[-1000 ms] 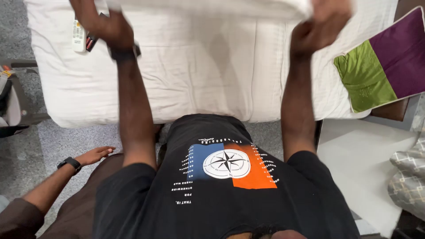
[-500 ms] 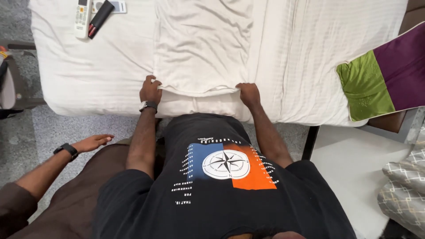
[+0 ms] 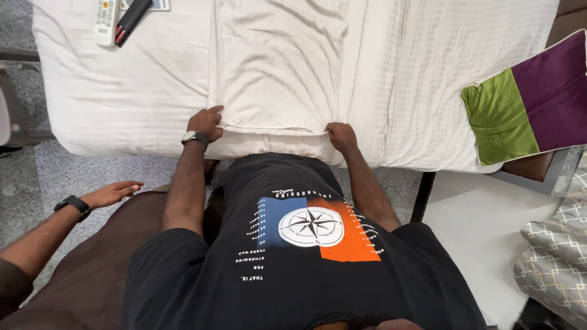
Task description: The person folds a white towel on a bed, then proceeds to fold a white bedsheet. The person uses both hands to smooth, align, and fold the items into neat rectangles.
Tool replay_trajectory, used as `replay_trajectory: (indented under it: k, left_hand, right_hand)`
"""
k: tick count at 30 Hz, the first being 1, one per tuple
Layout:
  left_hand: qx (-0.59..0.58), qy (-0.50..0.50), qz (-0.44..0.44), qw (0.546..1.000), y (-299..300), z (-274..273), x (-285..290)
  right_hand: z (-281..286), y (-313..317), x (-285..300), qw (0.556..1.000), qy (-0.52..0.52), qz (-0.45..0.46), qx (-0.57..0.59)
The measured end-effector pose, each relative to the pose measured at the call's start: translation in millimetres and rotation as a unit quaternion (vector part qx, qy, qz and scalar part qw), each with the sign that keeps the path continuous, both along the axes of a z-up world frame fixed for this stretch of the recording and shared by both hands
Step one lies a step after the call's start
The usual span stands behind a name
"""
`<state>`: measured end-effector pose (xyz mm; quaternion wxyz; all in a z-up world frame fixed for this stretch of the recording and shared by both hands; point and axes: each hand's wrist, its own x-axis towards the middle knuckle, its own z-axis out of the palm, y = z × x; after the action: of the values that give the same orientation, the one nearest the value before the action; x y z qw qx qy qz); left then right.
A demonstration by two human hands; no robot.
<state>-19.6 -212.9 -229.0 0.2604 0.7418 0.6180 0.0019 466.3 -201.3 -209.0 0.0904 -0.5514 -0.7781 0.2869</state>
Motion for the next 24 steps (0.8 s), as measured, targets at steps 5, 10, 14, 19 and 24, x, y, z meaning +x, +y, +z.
replay_trajectory:
  k: [5,10,14,19,24]
  left_hand:
    - [-0.194,-0.007,0.063,0.979,30.6,24.7,1.4]
    - [-0.437,-0.025,0.127,0.890,51.0,61.6,3.0]
    - [-0.493,-0.033,0.114,0.862,71.2,55.2,-3.4]
    - [-0.444,-0.088,0.141,0.880,124.4,8.3,-25.1]
    - [-0.090,-0.151,0.111,0.978,229.3,-12.3,-47.6]
  right_hand:
    - [-8.4,9.0,1.1,0.989,-0.104,0.010,-0.108]
    - [-44.1,2.4,12.6,0.909,-0.181,0.104,-0.360]
    - [-66.6,17.6,27.7,0.893,-0.185,0.131,-0.388]
    - [-109.1,107.5,65.8,0.946,-0.122,0.127,-0.272]
    - [-39.4,237.5,69.4,0.995,0.002,-0.096,-0.034]
